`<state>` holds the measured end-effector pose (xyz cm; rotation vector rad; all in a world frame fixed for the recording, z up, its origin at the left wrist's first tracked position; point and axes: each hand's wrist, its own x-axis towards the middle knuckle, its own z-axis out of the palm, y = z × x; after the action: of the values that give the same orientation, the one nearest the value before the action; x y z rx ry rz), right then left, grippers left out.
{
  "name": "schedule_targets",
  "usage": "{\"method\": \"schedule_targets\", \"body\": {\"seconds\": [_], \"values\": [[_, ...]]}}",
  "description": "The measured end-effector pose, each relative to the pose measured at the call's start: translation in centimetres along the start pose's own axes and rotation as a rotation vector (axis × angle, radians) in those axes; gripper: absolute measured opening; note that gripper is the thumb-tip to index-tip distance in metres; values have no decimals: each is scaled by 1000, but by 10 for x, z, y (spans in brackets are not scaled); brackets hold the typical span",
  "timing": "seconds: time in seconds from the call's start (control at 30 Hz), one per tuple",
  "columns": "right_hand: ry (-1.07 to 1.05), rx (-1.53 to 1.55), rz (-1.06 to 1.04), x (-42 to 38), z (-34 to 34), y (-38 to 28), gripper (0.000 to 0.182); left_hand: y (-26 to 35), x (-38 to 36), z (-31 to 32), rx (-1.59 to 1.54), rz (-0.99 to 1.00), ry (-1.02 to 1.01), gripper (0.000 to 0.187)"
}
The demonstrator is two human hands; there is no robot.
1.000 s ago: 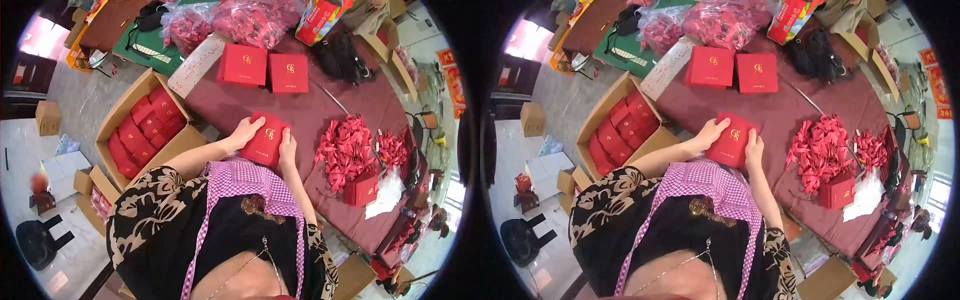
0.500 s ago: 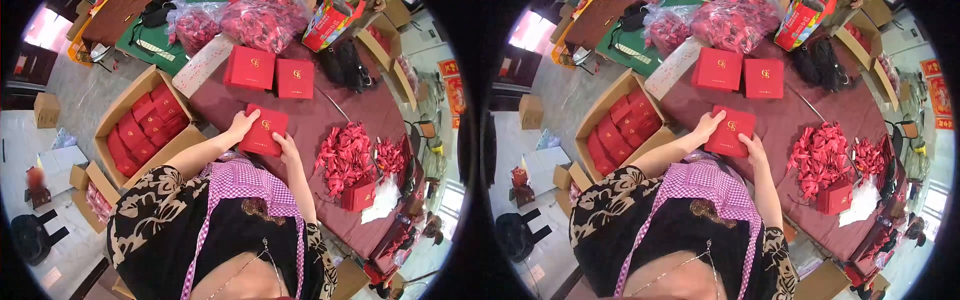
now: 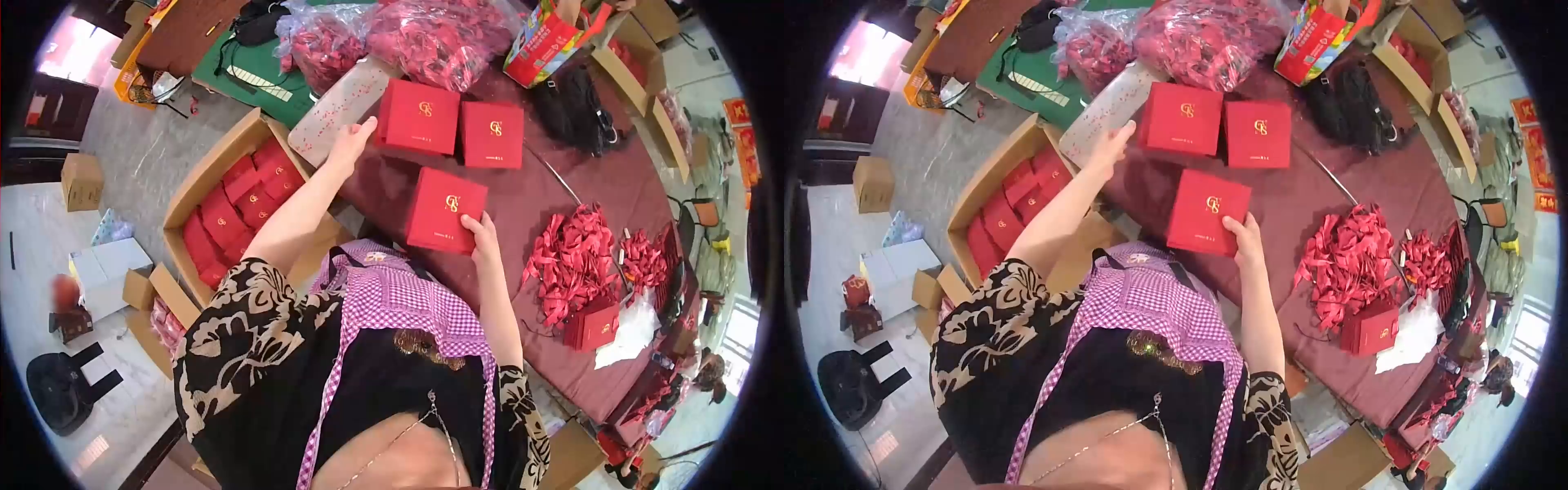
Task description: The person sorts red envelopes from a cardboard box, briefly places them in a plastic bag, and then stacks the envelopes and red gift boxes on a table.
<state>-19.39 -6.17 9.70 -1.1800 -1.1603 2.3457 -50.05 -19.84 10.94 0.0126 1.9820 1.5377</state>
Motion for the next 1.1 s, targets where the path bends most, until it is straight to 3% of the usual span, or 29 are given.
{"method": "schedule_targets", "body": {"seconds": [0.03, 0.13, 0.17, 0.23, 0.27, 0.37, 0.43, 0.57, 0.73, 0.77, 0.83, 0.9, 1.1], "values": [[-18, 6, -5, 0, 3, -3, 51, 3, 10, 0, -3, 5, 7, 62], [-76, -58, -20, 8, 12, -4, 53, 23, 31, 2, 103, -172, -231, 83], [-96, -86, -28, 12, 14, -5, 54, 38, 26, 6, 106, -168, -232, 83], [-150, -124, -55, 20, 29, -12, 56, 58, 20, 12, -79, -162, -434, 79], [-155, -185, -66, 23, 39, -16, 56, 37, 49, 16, -114, -185, -473, 78], [-156, -252, -77, 38, 55, -18, 61, 39, 62, 24, 54, -190, -419, 80], [-161, -309, -200, 45, 64, -19, 67, 32, 73, 25, -12, -126, -485, 84], [-162, -227, -215, 56, 72, -18, 72, 31, 86, 29, 81, -183, -477, 87], [-179, -197, -98, 77, 79, -20, 60, 33, 98, 31, 170, -208, -463, 96], [-182, -205, -85, 80, 80, -21, 60, 38, 96, 31, 271, -225, -388, 100], [-219, -190, -53, 87, 80, -21, 65, 11, 123, 32, 218, -228, -468, 101], [-226, -225, -67, 95, 81, -17, 65, 52, 87, 31, 282, -263, -433, 95], [-246, -264, -48, 105, 92, -16, 64, 52, 86, 29, 109, -248, -509, 71]]}}
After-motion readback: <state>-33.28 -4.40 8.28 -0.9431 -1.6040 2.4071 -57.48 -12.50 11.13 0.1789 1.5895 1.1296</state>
